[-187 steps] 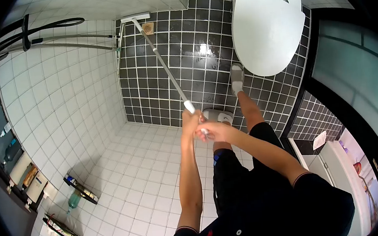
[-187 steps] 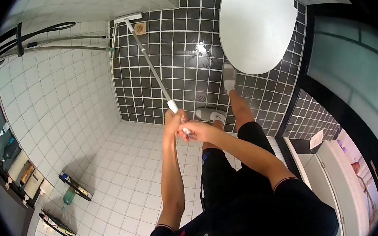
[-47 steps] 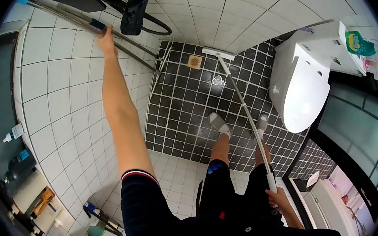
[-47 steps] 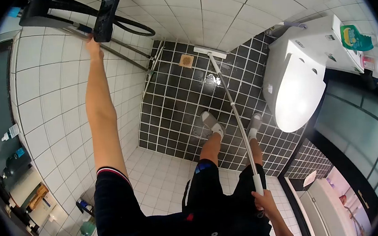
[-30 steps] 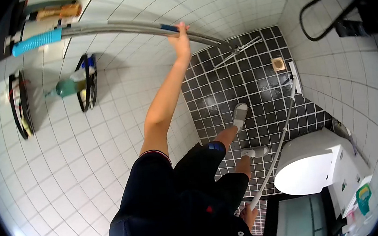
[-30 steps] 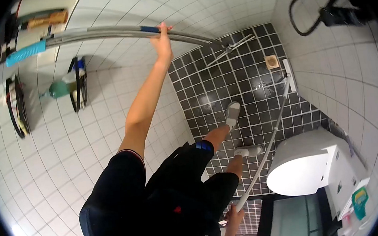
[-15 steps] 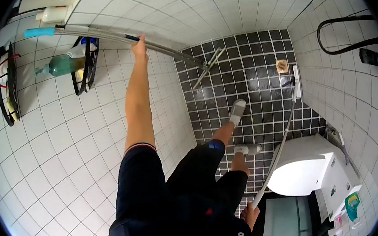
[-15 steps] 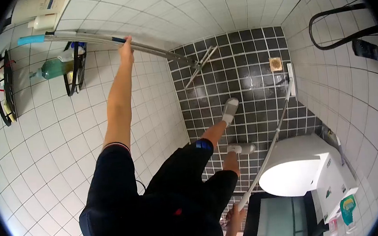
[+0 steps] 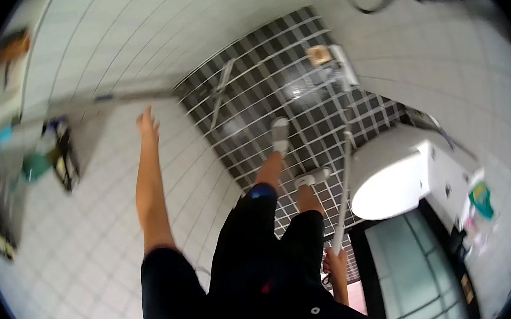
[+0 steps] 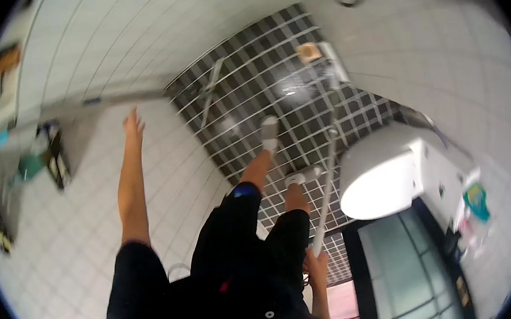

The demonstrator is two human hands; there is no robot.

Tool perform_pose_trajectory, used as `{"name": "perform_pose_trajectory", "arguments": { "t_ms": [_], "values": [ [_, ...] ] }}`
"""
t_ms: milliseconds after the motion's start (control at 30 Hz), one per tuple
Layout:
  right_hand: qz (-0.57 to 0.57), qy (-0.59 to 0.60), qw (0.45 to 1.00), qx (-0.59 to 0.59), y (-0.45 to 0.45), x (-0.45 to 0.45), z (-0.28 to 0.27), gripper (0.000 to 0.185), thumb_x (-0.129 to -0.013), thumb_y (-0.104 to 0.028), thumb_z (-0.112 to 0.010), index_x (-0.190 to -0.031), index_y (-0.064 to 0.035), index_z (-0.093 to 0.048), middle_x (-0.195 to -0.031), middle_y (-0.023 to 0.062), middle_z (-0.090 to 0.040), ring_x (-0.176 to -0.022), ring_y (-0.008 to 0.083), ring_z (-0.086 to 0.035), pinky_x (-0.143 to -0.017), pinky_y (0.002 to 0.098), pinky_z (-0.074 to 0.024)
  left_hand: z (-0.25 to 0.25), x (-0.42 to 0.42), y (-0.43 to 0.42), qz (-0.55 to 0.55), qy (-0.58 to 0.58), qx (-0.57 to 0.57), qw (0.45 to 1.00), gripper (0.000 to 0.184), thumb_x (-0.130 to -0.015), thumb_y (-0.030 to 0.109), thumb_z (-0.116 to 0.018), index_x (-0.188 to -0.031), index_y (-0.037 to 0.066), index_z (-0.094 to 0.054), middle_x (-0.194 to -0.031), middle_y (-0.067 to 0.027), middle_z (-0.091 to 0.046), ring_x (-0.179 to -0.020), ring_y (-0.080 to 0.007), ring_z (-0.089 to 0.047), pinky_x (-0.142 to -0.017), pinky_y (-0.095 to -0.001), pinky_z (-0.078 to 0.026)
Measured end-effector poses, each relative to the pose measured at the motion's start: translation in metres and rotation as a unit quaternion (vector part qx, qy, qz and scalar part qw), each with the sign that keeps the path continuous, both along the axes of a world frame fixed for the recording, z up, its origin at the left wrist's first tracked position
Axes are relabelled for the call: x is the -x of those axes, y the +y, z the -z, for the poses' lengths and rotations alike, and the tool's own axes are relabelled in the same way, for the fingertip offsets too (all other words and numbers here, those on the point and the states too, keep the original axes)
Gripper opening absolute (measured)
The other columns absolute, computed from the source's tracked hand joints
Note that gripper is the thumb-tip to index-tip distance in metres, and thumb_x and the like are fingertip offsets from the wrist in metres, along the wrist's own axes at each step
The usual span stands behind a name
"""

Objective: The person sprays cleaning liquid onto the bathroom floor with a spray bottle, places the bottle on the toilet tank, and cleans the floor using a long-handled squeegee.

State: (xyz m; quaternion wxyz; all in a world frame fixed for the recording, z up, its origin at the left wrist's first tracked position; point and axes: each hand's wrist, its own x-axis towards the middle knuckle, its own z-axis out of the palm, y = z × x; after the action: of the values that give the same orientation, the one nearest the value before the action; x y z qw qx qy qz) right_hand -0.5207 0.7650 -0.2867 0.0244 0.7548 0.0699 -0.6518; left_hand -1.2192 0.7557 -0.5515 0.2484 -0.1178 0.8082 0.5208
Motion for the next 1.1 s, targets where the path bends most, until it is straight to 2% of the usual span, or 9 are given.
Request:
{"name": "perform_pose_trajectory", "arguments": {
  "t_ms": [100, 167, 233, 367, 400, 667, 733, 867, 1100],
  "values": [
    [-0.009, -0.005, 1.000, -0.028, 0.013, 0.020, 0.007, 0.027, -0.087, -0.020, -0.060, -0.070, -0.0066, -0.044, -0.048, -0.0033, -0.036, -0.035, 0.0063, -0.035, -0.031, 0.0213, -0.0266, 0.025, -0.136, 0.028, 0.382, 0.177, 0.195, 0.886, 0.034, -0.081, 0.025, -0.069, -0.103, 0.003, -0.054, -0.078, -0.0031, -0.061, -0.071, -0.0157, -0.058, -0.064, -0.0301, -0.047],
    [-0.009, -0.009, 0.999, -0.037, 0.016, 0.029, 0.020, 0.028, -0.087, -0.020, -0.060, -0.069, -0.0063, -0.043, -0.048, -0.0027, -0.037, -0.034, 0.0068, -0.035, -0.031, 0.0218, -0.0275, 0.017, -0.261, 0.065, 0.404, -0.023, 0.019, 0.914, 0.016, -0.085, 0.019, -0.063, -0.091, 0.004, -0.061, -0.093, -0.0077, -0.063, -0.081, -0.0174, -0.059, -0.073, -0.0315, -0.047],
    [-0.088, -0.011, 0.994, -0.064, 0.025, 0.047, 0.038, 0.029, -0.087, -0.020, -0.060, -0.067, -0.0054, -0.044, -0.046, -0.0017, -0.038, -0.035, 0.0081, -0.037, -0.031, 0.0234, -0.0294, 0.002, -0.356, 0.086, 0.572, -0.050, 0.020, 0.819, 0.029, -0.087, 0.030, -0.061, -0.098, 0.003, -0.059, -0.093, -0.0091, -0.063, -0.087, -0.0189, -0.059, -0.078, -0.0336, -0.047],
    [-0.011, 0.055, 0.997, -0.055, 0.085, 0.077, 0.092, 0.028, -0.087, -0.019, -0.060, -0.068, -0.0045, -0.046, -0.046, -0.0023, -0.037, -0.034, 0.0085, -0.038, -0.032, 0.0238, -0.0302, -0.046, -0.474, 0.166, 0.376, -0.458, -0.005, 0.806, 0.050, -0.088, 0.043, -0.059, -0.115, 0.003, -0.048, -0.087, -0.0110, -0.063, -0.083, -0.0236, -0.064, -0.077, -0.0389, -0.052],
    [0.010, 0.078, 0.996, -0.039, 0.089, 0.085, 0.104, 0.027, -0.087, -0.019, -0.061, -0.069, -0.0042, -0.046, -0.047, -0.0024, -0.038, -0.034, 0.0082, -0.037, -0.032, 0.0235, -0.0304, -0.043, -0.487, 0.180, 0.325, -0.504, -0.036, 0.800, 0.044, -0.089, 0.042, -0.059, -0.110, 0.004, -0.049, -0.077, -0.0100, -0.061, -0.063, -0.0218, -0.062, -0.059, -0.0394, -0.056],
    [0.141, 0.116, 0.982, -0.053, 0.027, 0.102, 0.062, 0.032, -0.087, -0.030, -0.064, -0.074, -0.0071, -0.046, -0.049, -0.0024, -0.039, -0.034, 0.0076, -0.034, -0.033, 0.0211, -0.0259, -0.045, -0.522, 0.134, 0.437, -0.319, 0.095, 0.836, 0.025, -0.095, 0.025, -0.052, -0.082, 0.005, -0.044, -0.048, 0.0014, -0.037, -0.034, -0.0104, -0.034, -0.032, -0.0271, -0.029],
    [0.379, 0.273, 0.881, 0.080, 0.019, 0.085, 0.061, 0.036, -0.091, -0.041, -0.057, -0.080, -0.0086, -0.048, -0.050, -0.0023, -0.038, -0.034, 0.0081, -0.032, -0.032, 0.0215, -0.0251, -0.059, -0.532, 0.130, 0.435, -0.354, 0.127, 0.818, 0.027, -0.095, 0.026, -0.050, -0.082, 0.004, -0.044, -0.049, -0.0008, -0.038, -0.035, -0.0109, -0.037, -0.033, -0.0274, -0.030],
    [0.437, 0.425, 0.783, 0.119, 0.045, 0.080, 0.099, 0.041, -0.092, -0.050, -0.052, -0.080, -0.0106, -0.045, -0.050, -0.0038, -0.033, -0.034, 0.0053, -0.027, -0.030, 0.0192, -0.0216, -0.054, -0.525, 0.179, 0.482, -0.243, 0.215, 0.814, 0.032, -0.094, 0.030, -0.053, -0.081, 0.002, -0.044, -0.050, -0.0018, -0.041, -0.036, -0.0110, -0.039, -0.032, -0.0283, -0.032],
    [0.401, 0.327, 0.852, 0.073, 0.045, 0.075, 0.082, 0.043, -0.093, -0.051, -0.048, -0.079, -0.0104, -0.044, -0.050, -0.0074, -0.028, -0.035, 0.0030, -0.024, -0.031, 0.0187, -0.0191, -0.032, -0.537, 0.151, 0.459, -0.244, 0.100, 0.848, 0.030, -0.093, 0.026, -0.054, -0.080, 0.000, -0.043, -0.046, -0.0037, -0.042, -0.030, -0.0150, -0.039, -0.028, -0.0296, -0.028]
  ]
}}
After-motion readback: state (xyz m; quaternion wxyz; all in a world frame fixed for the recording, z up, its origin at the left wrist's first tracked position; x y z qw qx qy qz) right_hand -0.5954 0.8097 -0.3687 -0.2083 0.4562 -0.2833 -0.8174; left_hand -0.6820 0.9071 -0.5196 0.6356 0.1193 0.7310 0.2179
